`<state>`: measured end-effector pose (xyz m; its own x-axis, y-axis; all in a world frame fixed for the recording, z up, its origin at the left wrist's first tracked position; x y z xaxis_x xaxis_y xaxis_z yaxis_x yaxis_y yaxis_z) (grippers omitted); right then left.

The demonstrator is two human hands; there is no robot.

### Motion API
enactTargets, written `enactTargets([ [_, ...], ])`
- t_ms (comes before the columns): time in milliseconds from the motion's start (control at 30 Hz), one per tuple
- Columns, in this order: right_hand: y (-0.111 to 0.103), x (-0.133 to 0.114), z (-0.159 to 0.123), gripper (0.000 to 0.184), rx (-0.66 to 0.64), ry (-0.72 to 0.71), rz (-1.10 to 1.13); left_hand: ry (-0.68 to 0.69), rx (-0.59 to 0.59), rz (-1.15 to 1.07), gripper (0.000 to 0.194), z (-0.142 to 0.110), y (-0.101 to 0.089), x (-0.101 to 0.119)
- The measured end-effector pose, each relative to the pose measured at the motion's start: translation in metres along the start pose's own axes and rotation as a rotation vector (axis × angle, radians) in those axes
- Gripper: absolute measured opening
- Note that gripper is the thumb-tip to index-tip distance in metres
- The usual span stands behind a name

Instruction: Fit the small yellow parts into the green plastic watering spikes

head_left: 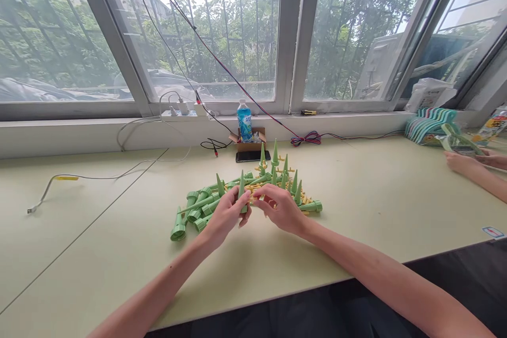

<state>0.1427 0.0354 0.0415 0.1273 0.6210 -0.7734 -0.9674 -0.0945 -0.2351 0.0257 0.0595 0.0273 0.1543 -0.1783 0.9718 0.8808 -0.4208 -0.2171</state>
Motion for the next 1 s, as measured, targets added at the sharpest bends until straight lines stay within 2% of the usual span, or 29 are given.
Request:
enactTargets([
  [567, 0.0008, 0.0035, -0.0002, 0.014, -0.006, -0.025, 0.0, 0.036, 0.007, 0.081, 0.03, 0.0, -0.0001, 0.0032],
  [1000, 0.0007, 0.005, -0.0011, 0.011, -0.002, -0.053, -0.036, 0.047, 0.013, 0.133, 0.029, 0.0018, -0.0024, -0.0032],
])
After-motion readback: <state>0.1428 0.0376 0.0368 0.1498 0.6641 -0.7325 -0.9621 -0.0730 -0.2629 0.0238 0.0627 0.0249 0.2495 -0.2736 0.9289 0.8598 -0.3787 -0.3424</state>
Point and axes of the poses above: each hand's wrist, its own z-axis towards the middle knuckle, its own y-axis out of the palm, x = y × z, the point moved 8 cm from there along z, towards the middle knuckle, and after that the axes turned 12 degrees about z, right-handed, at the moved point
